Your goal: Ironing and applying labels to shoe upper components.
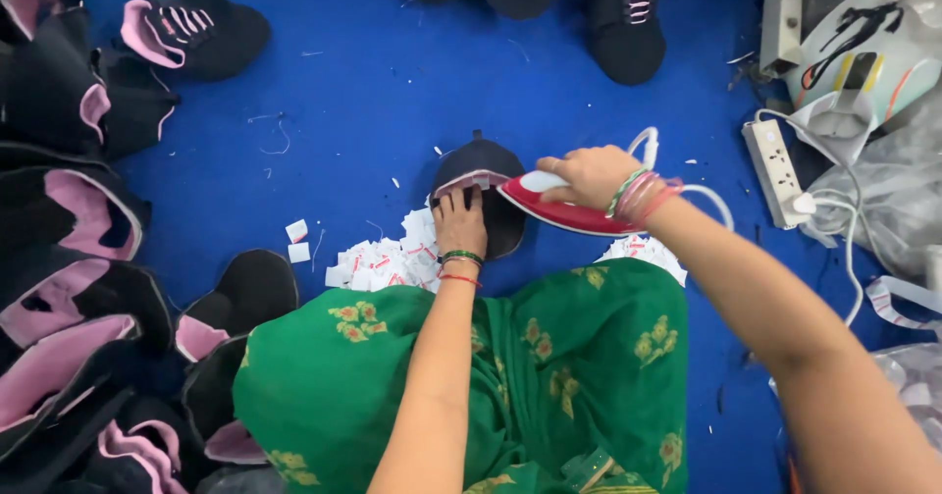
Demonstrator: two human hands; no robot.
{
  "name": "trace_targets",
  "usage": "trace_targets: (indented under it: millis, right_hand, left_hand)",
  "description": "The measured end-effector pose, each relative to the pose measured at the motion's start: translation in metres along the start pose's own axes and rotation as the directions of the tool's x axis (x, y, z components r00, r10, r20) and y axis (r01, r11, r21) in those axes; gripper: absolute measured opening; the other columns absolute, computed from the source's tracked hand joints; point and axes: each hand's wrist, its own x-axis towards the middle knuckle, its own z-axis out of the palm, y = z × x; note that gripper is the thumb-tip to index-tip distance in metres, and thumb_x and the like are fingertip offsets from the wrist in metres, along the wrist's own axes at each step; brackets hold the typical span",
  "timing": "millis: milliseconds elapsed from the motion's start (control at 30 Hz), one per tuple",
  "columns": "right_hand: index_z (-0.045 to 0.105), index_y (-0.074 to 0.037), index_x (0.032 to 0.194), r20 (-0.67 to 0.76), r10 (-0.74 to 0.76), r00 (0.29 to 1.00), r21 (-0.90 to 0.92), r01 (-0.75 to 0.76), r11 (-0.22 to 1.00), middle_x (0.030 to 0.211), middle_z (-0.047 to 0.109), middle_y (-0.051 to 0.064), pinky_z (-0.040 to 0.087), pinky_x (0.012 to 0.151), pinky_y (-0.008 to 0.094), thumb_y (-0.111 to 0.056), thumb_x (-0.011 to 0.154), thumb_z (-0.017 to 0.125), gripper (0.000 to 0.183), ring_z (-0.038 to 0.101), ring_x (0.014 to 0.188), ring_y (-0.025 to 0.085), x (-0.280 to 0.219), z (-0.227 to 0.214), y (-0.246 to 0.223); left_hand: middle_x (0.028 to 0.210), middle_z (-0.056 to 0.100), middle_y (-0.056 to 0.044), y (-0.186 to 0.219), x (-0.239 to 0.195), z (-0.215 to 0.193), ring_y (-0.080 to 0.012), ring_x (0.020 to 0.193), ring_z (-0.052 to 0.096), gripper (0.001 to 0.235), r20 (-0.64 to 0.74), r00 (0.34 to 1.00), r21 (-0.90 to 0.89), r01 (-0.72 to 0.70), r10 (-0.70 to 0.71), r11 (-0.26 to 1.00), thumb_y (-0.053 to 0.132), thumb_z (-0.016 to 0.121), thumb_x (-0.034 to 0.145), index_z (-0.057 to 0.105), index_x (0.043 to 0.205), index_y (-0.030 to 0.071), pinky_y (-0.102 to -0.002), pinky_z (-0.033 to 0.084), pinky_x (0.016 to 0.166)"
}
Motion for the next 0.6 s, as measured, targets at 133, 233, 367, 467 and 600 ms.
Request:
trace_targets:
  millis: [133,233,367,467,600]
  right_hand:
    - [0.055,-0.019,0.142,-0.158,0.047,0.986,-0.033,-0.053,0.998,0.093,0.071,0.019,0.058,0.064,0.051,-0.053,0.096,0.058,0.058,0.072,0.076,0.038,0.025,0.049,-0.024]
    - [0.055,-0.020,0.139,-0.253,0.120,0.960,0.004,-0.123,0.992,0.089,0.071,0.020,0.058,0.062,0.050,-0.052,0.096,0.059,0.053,0.073,0.079,0.038,0.050,0.089,-0.036]
    - [0.056,-0.018,0.135,-0.186,0.161,0.969,0.083,-0.148,0.986,0.088,0.071,0.019,0.058,0.060,0.051,-0.047,0.097,0.059,0.048,0.072,0.077,0.039,0.055,0.079,-0.048]
    - [0.052,-0.011,0.138,-0.190,0.071,0.979,-0.010,-0.074,0.997,0.088,0.070,0.022,0.059,0.056,0.048,-0.044,0.098,0.059,0.052,0.072,0.073,0.040,0.058,0.076,-0.049]
    - [0.053,-0.011,0.133,-0.242,0.133,0.961,0.019,-0.132,0.991,0.091,0.071,0.021,0.059,0.061,0.049,-0.041,0.097,0.062,0.048,0.073,0.077,0.039,0.074,0.101,-0.050]
  left_hand:
    - [0.133,0.056,-0.014,0.002,0.002,0.000,-0.0328,0.117,0.053,0.048,-0.004,1.000,-0.011,0.025,-0.025,1.000,0.016,0.058,0.089,0.066,0.136,0.018,-0.045,0.044,0.096]
    - [0.131,0.057,-0.014,0.003,-0.001,0.008,-0.0322,0.113,0.054,0.048,0.049,0.997,-0.018,0.068,-0.067,0.998,0.015,0.058,0.089,0.066,0.136,0.018,-0.044,0.044,0.095]
    - [0.131,0.058,-0.014,0.010,0.002,-0.002,-0.0321,0.111,0.054,0.048,0.026,0.996,-0.010,0.084,-0.084,0.996,0.015,0.060,0.086,0.067,0.133,0.018,-0.044,0.044,0.094]
    - [0.130,0.058,-0.014,0.009,0.004,-0.004,-0.0325,0.111,0.054,0.048,0.011,0.996,-0.004,0.086,-0.086,0.996,0.016,0.061,0.084,0.068,0.131,0.017,-0.045,0.044,0.094]
    - [0.130,0.058,-0.012,0.007,-0.001,0.002,-0.0322,0.113,0.054,0.047,0.025,0.998,0.003,0.051,-0.051,0.999,0.016,0.062,0.084,0.066,0.131,0.013,-0.044,0.044,0.094]
